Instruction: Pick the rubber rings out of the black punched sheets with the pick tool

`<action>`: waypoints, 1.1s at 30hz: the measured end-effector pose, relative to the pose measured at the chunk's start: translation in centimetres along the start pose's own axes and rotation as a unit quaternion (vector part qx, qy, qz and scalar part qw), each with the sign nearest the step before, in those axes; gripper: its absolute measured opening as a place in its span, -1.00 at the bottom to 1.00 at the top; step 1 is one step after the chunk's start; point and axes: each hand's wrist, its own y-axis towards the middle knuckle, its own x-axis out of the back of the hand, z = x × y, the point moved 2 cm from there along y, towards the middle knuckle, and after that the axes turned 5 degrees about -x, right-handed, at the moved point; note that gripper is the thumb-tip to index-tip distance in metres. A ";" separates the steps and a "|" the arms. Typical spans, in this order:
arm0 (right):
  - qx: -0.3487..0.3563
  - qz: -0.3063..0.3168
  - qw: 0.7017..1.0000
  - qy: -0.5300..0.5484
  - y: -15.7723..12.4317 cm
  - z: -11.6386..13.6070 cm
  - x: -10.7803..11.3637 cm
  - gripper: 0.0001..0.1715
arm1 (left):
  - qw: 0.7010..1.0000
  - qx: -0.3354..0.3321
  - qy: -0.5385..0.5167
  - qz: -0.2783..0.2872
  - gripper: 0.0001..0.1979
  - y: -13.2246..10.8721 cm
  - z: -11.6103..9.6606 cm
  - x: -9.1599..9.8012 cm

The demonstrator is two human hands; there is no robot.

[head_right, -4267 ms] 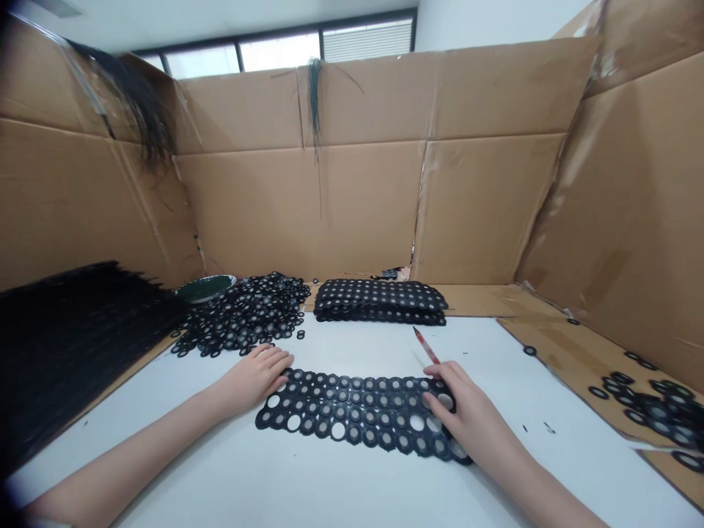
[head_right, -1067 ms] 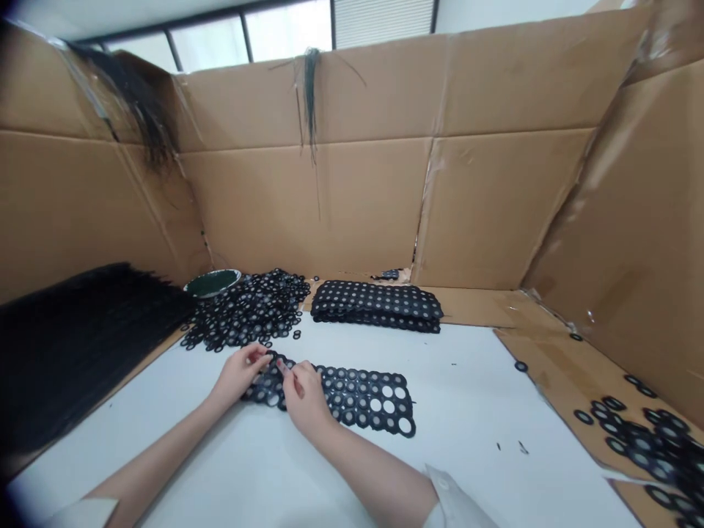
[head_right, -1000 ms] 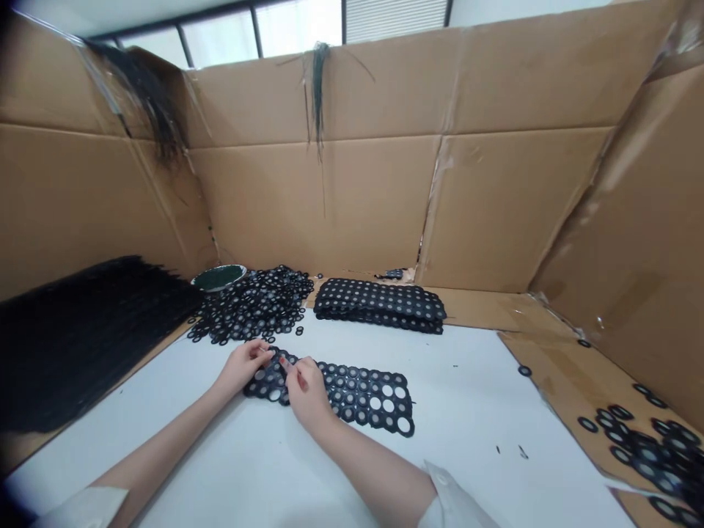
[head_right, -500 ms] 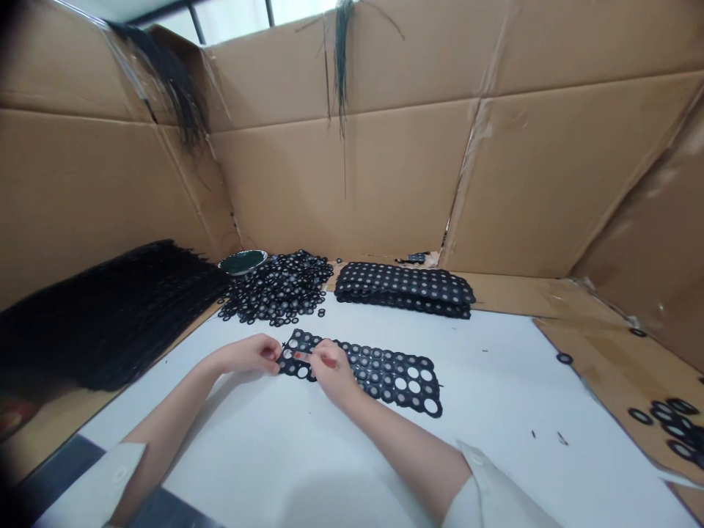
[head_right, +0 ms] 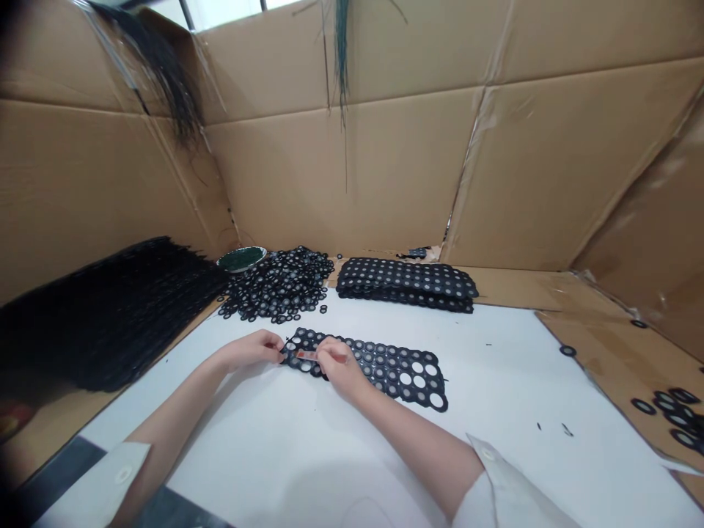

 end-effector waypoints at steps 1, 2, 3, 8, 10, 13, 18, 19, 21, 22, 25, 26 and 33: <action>-0.001 -0.002 1.000 0.000 0.0 0.1 0.0 -0.65 | 1.000 0.002 -0.003 -0.001 -0.82 0.0 0.0 0.0; 0.000 -0.002 1.000 0.001 0.0 0.2 0.1 -0.65 | 1.000 0.005 -0.007 -0.002 -0.83 0.1 0.0 0.0; 0.001 -0.002 1.000 0.001 0.0 0.2 0.1 -0.65 | 1.000 0.007 -0.011 -0.004 -0.83 0.1 0.0 0.1; -0.004 -0.003 1.000 0.003 0.0 0.3 0.1 -0.65 | 0.999 0.018 -0.044 -0.007 -0.83 0.0 -0.2 0.2; -0.002 0.000 1.000 0.000 -0.1 0.4 0.0 -0.66 | 0.998 0.022 -0.060 -0.013 -0.83 -0.1 -0.3 0.0; 0.000 0.005 1.000 -0.009 -0.2 0.4 -0.1 -0.68 | 0.995 0.028 -0.087 -0.048 -0.82 0.0 -0.4 -0.6; 0.003 -0.003 1.000 0.015 -0.1 0.3 0.1 -0.67 | 0.984 0.036 -0.126 -0.122 -0.80 0.5 -0.2 -1.4; 0.004 -0.009 1.000 0.017 -0.1 0.3 0.2 -0.66 | 0.983 0.038 -0.131 -0.124 -0.80 0.5 -0.1 -1.5; 0.006 -0.018 1.000 0.018 0.0 0.2 0.3 -0.65 | 0.982 0.040 -0.137 -0.122 -0.79 0.6 0.0 -1.4; 0.009 -0.020 1.000 0.021 0.0 0.2 0.3 -0.64 | 0.982 0.041 -0.140 -0.120 -0.79 0.5 0.0 -1.3; 0.017 -0.022 0.999 0.034 0.1 0.2 0.4 -0.63 | 0.982 0.043 -0.143 -0.116 -0.80 0.4 0.0 -1.0; 0.018 -0.020 0.999 0.033 0.1 0.2 0.4 -0.63 | 0.982 0.043 -0.144 -0.117 -0.80 0.4 -0.1 -1.0; 0.013 -0.012 0.999 -0.052 -0.4 0.2 -0.3 -0.68 | 0.976 0.036 -0.137 -0.167 -0.84 0.1 -0.7 -2.1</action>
